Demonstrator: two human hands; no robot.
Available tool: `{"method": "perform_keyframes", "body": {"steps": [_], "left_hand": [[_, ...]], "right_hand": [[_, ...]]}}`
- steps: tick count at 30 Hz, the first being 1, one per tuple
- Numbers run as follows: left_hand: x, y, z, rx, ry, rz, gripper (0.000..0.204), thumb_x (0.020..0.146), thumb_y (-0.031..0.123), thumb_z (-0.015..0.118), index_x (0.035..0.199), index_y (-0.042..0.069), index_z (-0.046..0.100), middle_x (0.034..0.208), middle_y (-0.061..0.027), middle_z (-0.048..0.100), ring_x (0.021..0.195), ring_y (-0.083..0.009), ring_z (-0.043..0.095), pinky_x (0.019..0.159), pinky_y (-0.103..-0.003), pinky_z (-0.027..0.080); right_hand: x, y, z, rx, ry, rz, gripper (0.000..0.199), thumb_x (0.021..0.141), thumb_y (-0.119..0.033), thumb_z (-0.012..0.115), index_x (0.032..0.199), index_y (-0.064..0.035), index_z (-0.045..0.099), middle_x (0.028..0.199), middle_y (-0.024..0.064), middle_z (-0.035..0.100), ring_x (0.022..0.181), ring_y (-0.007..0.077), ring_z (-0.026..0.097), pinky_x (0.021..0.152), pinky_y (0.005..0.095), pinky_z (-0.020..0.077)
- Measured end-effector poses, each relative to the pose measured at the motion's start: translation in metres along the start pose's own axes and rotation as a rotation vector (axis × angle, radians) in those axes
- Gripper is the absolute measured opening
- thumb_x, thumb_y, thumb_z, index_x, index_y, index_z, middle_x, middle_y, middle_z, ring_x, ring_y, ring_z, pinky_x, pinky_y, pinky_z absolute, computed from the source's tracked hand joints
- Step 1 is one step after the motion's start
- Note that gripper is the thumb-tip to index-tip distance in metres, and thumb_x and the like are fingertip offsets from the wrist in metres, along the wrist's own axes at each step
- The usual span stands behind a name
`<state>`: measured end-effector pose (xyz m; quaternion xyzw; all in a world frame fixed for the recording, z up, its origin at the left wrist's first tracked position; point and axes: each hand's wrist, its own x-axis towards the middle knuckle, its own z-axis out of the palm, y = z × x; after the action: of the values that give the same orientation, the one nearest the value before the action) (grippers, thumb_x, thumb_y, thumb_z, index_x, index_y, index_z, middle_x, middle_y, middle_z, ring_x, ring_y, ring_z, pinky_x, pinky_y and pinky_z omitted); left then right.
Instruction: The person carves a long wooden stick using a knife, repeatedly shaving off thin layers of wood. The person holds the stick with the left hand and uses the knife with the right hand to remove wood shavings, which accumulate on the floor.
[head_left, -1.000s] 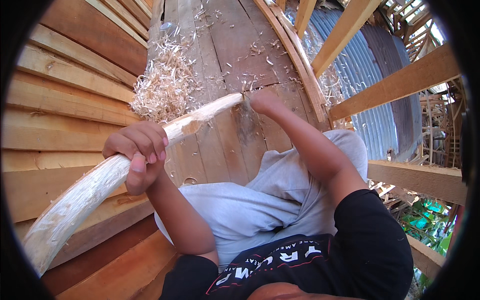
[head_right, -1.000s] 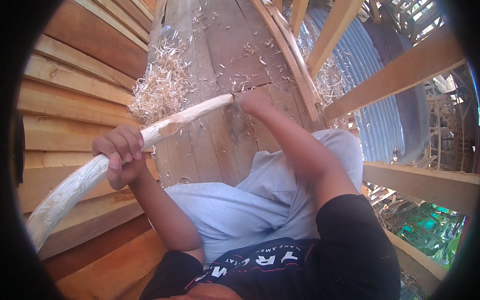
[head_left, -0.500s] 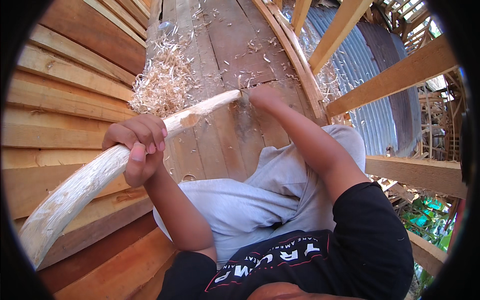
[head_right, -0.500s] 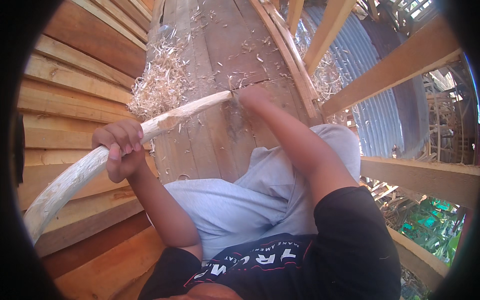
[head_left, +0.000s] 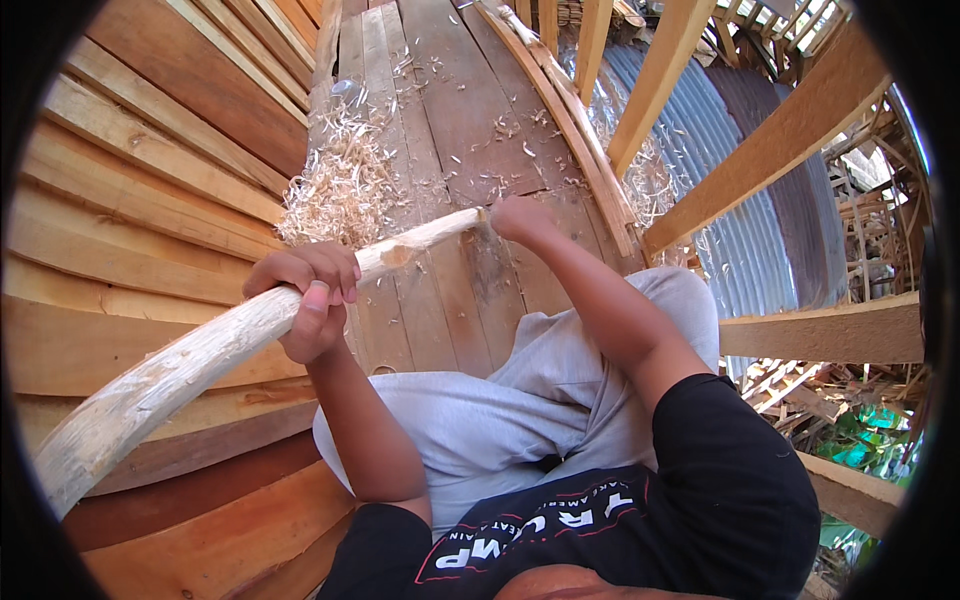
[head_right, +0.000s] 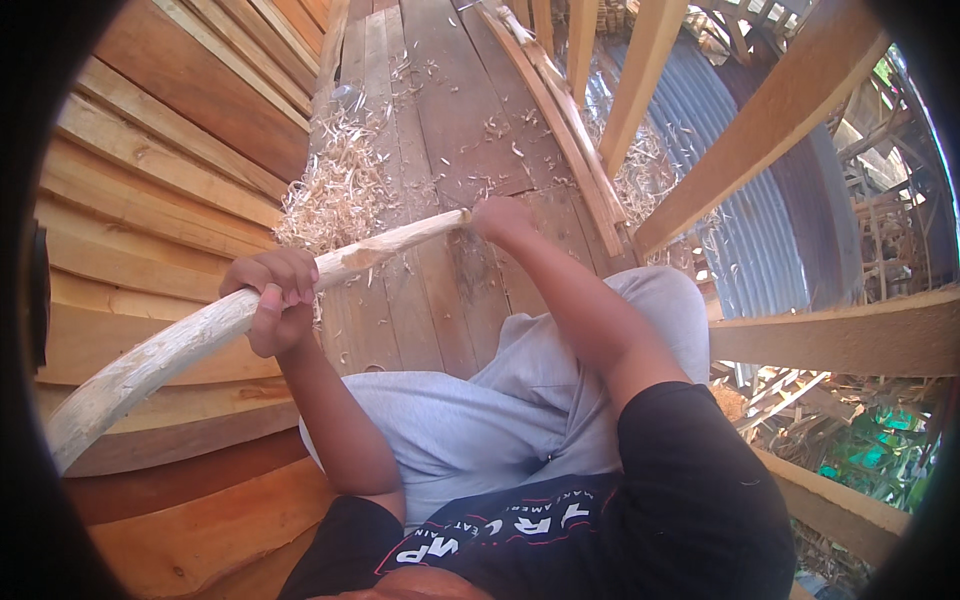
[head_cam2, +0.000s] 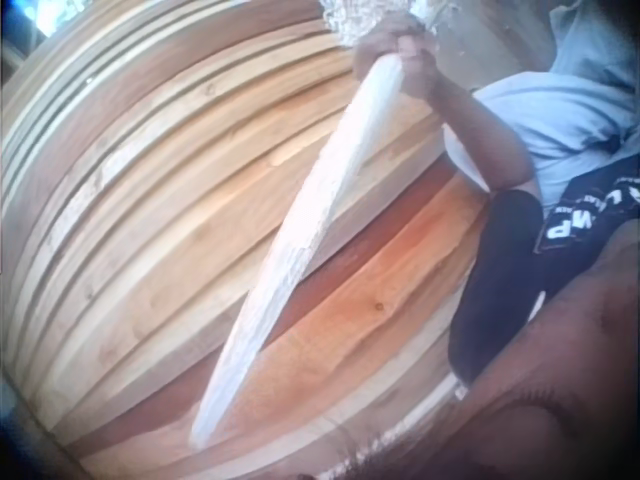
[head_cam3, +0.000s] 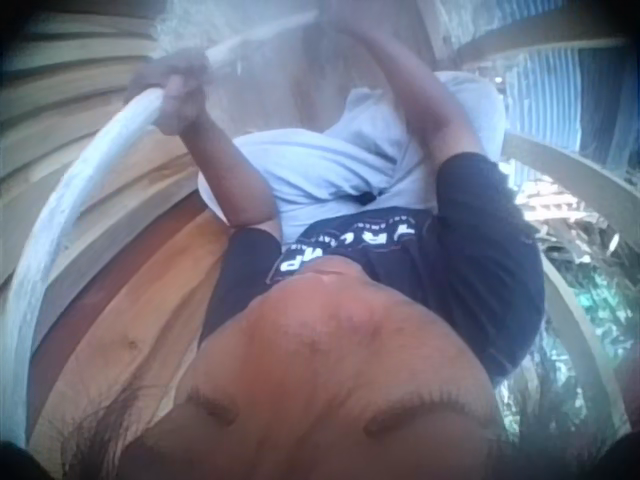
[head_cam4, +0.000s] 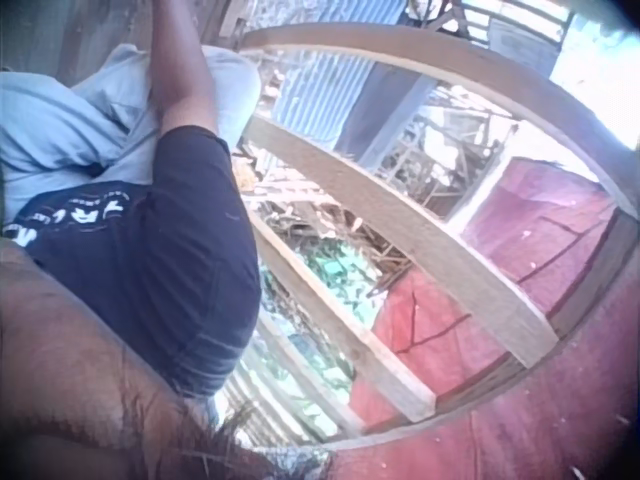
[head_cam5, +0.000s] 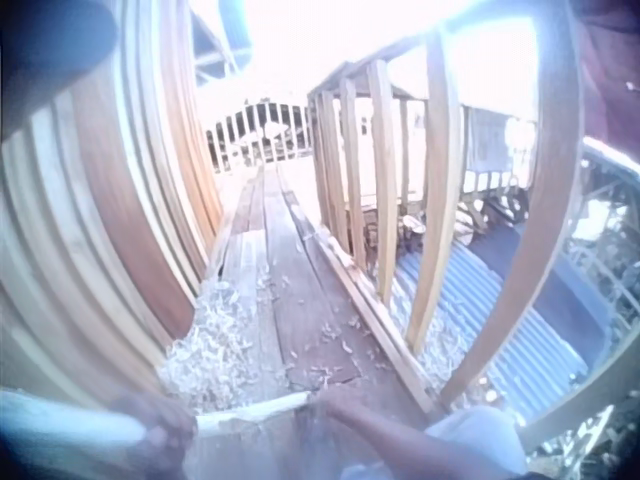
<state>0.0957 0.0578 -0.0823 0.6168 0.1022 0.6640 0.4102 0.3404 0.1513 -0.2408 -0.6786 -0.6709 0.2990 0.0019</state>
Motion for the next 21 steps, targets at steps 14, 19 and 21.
{"method": "perform_keyframes", "body": {"steps": [14,19,21], "left_hand": [[0.002,-0.008,0.017,0.064,0.249,0.016,0.010,0.075,0.006,0.052,0.075,0.004,0.042,0.058,-0.0093,0.047,0.049,-0.0170,0.045,0.056,-0.033,0.044],[0.003,-0.012,0.017,0.039,0.322,0.003,0.009,0.076,0.006,0.051,0.076,0.004,0.042,0.057,-0.0090,0.046,0.049,-0.0171,0.045,0.056,-0.033,0.044],[0.006,-0.015,0.020,0.028,0.319,0.029,0.008,0.076,0.006,0.051,0.076,0.004,0.043,0.057,-0.0088,0.046,0.049,-0.0170,0.045,0.056,-0.033,0.044]], "right_hand": [[0.002,-0.021,0.035,0.149,0.139,-0.168,0.045,0.094,-0.028,0.031,0.100,0.0057,0.061,0.104,0.0305,0.061,0.097,0.0462,0.060,0.088,0.0498,0.0459],[-0.004,-0.001,0.016,0.204,0.016,-0.146,0.050,0.093,-0.029,0.030,0.104,0.0096,0.060,0.105,0.0349,0.059,0.100,0.0486,0.058,0.090,0.0492,0.0439],[0.019,0.022,0.030,0.153,0.035,-0.172,0.052,0.093,-0.030,0.031,0.103,0.0101,0.061,0.104,0.0358,0.059,0.100,0.0482,0.058,0.090,0.0483,0.0439]]}}
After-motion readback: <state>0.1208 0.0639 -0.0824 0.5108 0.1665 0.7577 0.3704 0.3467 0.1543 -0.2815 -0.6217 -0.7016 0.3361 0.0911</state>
